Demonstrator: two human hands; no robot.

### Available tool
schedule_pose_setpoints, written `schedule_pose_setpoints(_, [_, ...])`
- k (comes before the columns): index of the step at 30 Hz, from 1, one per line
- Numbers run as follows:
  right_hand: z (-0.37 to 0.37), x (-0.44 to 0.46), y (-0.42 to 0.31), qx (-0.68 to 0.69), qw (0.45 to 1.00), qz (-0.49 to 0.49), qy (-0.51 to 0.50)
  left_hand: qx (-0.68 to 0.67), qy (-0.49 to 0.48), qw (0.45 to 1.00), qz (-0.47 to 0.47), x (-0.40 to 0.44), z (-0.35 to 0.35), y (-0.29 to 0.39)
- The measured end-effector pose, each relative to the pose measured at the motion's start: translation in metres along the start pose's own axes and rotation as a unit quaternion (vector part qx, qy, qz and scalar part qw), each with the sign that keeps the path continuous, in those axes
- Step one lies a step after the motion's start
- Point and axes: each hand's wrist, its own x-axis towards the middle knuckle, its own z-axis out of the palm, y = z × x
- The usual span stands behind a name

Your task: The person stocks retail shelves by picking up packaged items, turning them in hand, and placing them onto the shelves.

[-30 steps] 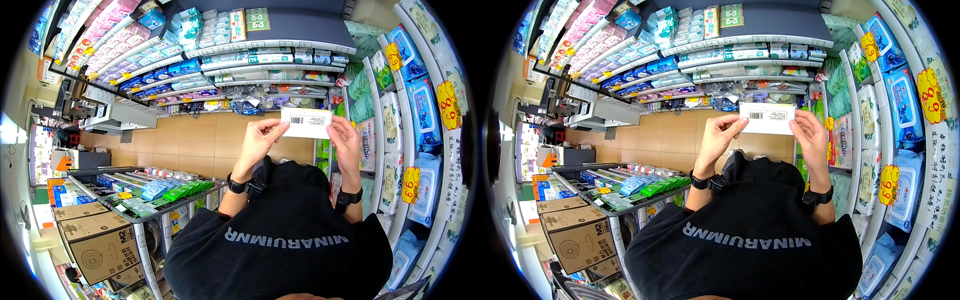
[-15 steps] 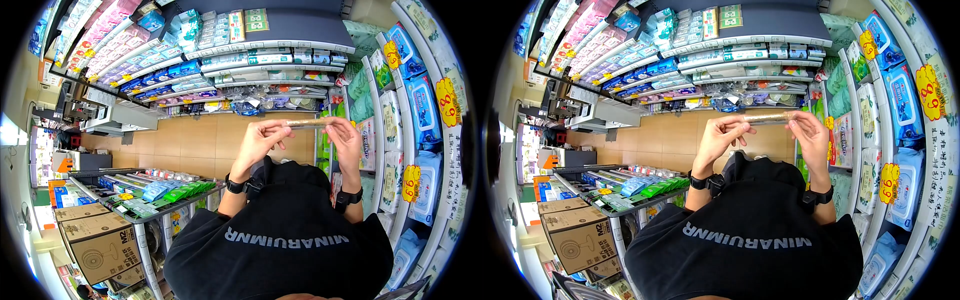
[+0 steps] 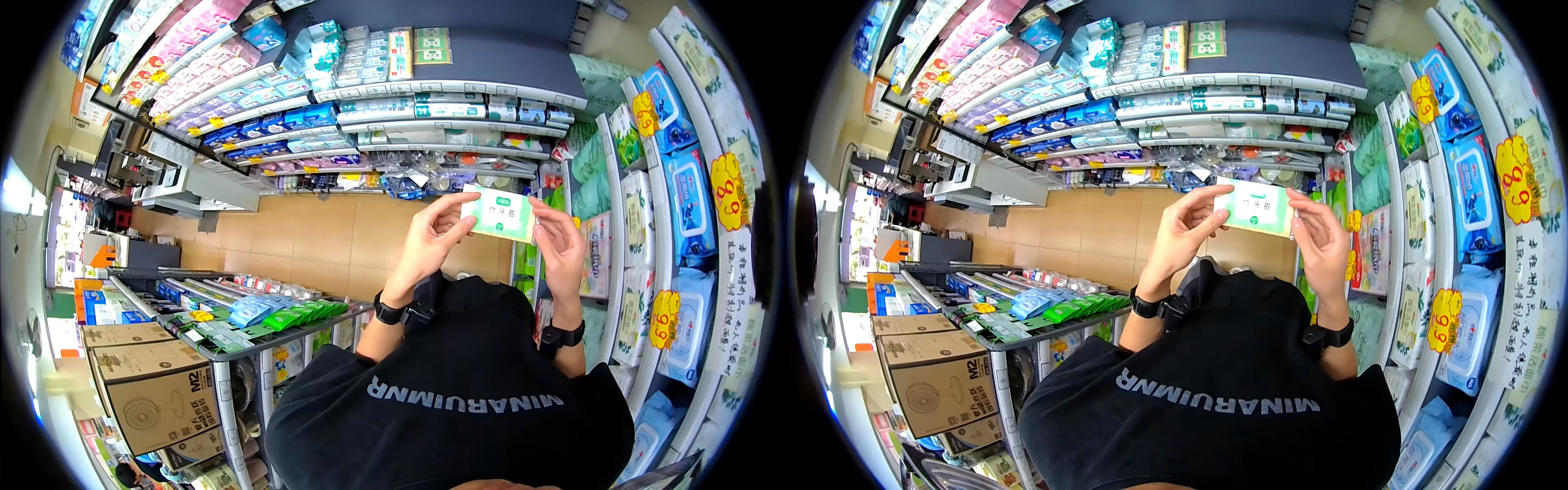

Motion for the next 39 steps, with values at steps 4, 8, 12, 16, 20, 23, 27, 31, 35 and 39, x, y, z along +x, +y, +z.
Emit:
schedule_pose_setpoints(4, [0.001,0.003,0.003,0.009,1.0,-0.006,-0.016,-0.038,0.019,0.999,0.017,-0.002,0.0,-0.001])
schedule_pose_setpoints(8, [0.005,0.005,0.004,-0.009,0.999,-0.005,-0.033,-0.063,0.058,0.996,0.001,-0.008,-0.001,-0.004])
schedule_pose_setpoints(12, [0.013,0.012,0.007,-0.019,0.998,-0.001,-0.065,-0.072,0.099,0.993,0.006,-0.012,-0.006,-0.009])
schedule_pose_setpoints(16, [0.024,0.022,0.009,-0.028,0.995,0.0,-0.095,-0.059,0.121,0.991,-0.024,-0.015,-0.018,-0.015])
schedule_pose_setpoints(20, [0.037,0.036,0.019,-0.031,0.992,0.002,-0.126,-0.056,0.144,0.987,-0.052,-0.011,-0.03,-0.015])
schedule_pose_setpoints(23, [0.042,0.047,0.025,-0.056,0.989,-0.004,-0.14,-0.055,0.158,0.984,-0.052,0.0,-0.038,-0.022])
schedule_pose_setpoints(27, [0.048,0.069,0.033,-0.079,0.988,0.001,-0.137,0.005,0.166,0.986,-0.033,0.022,-0.052,-0.028])
schedule_pose_setpoints(31, [0.057,0.1,0.037,-0.1,0.988,0.004,-0.118,0.065,0.177,0.981,-0.038,0.058,-0.071,-0.035])
schedule_pose_setpoints(35, [0.067,0.158,0.055,-0.133,0.985,0.001,-0.108,0.117,0.171,0.978,-0.015,0.119,-0.101,-0.036])
schedule_pose_setpoints(39, [0.077,0.212,0.068,-0.16,0.982,-0.002,-0.104,0.153,0.166,0.974,0.005,0.179,-0.125,-0.031])
